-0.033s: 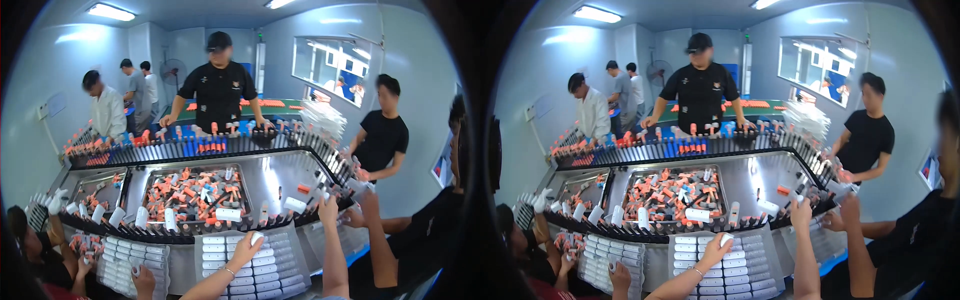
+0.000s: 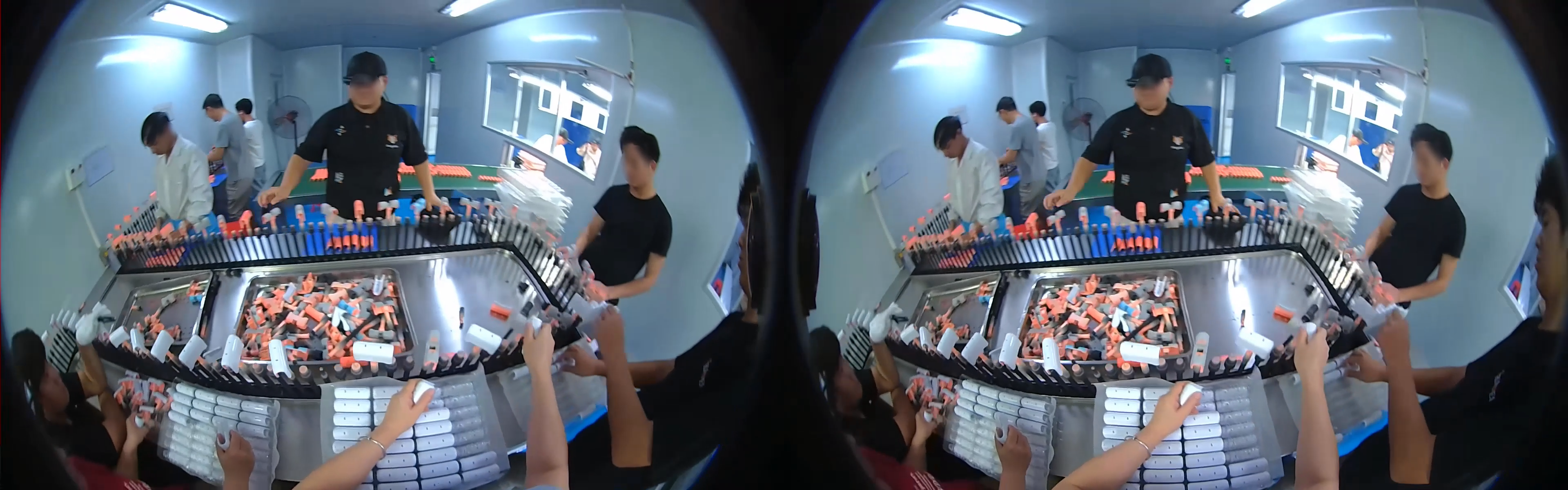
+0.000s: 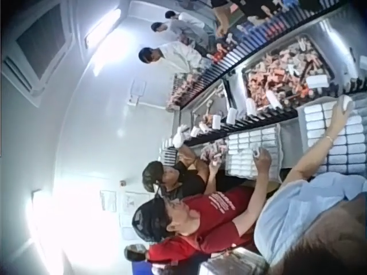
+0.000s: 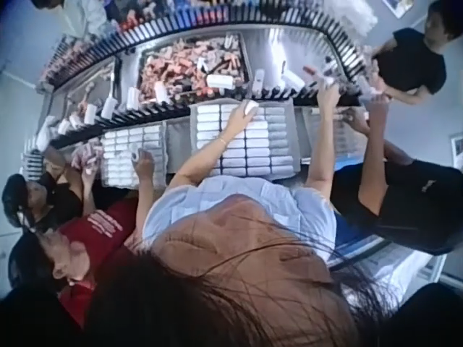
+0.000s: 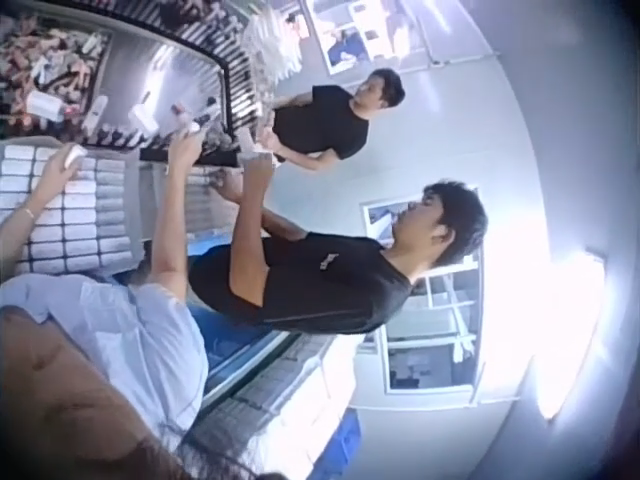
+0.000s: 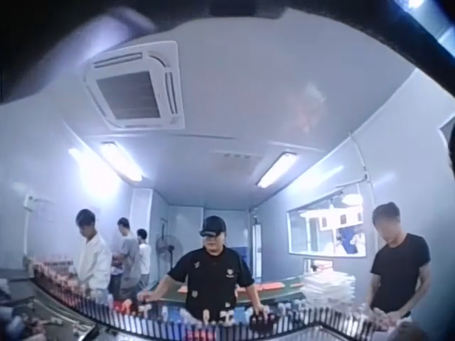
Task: Packing small components from a rotating circular conveyor into plastic trays.
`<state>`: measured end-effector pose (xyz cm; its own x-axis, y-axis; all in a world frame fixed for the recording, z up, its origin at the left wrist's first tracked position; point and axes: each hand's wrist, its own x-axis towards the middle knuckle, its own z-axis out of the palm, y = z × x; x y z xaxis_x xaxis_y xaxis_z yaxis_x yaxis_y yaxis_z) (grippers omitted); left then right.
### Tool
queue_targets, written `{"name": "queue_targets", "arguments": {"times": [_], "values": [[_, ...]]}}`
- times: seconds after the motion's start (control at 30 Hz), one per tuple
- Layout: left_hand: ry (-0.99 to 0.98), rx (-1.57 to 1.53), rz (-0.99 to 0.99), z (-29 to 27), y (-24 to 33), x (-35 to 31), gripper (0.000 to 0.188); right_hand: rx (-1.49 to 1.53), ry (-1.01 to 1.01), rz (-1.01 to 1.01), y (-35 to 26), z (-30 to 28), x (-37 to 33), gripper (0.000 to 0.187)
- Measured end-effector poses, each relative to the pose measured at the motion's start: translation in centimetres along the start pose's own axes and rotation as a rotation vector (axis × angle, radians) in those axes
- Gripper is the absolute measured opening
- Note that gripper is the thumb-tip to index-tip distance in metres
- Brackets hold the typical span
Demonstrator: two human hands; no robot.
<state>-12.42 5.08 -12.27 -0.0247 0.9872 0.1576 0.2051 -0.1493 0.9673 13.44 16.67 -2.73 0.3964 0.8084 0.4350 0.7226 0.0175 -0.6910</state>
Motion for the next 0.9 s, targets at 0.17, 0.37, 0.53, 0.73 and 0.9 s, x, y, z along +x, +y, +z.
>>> {"name": "queue_targets", "arguments": {"times": [0.17,0.37,0.53,0.73,0.9], "values": [[0.004,0.018,0.020,-0.2,0.7,0.0,0.037,-0.037,-0.101,-0.061,-1.5,1.6,0.2,0.035],[-0.004,0.042,0.022,-0.3,0.3,0.1,0.035,-0.269,-0.361,-0.388,-3.8,5.5,0.2,0.030],[0.029,0.028,0.041,-0.1,-0.4,0.2,0.035,-0.275,-0.359,-0.373,-6.4,7.2,-3.0,0.032],[0.019,0.015,0.040,-0.4,0.5,-0.2,0.037,0.041,-0.282,-0.713,-6.9,6.0,-8.2,0.062],[0.017,0.008,0.031,-0.4,0.6,-0.2,0.039,0.023,-0.731,-0.569,-1.7,-0.7,-14.4,0.029]]}}
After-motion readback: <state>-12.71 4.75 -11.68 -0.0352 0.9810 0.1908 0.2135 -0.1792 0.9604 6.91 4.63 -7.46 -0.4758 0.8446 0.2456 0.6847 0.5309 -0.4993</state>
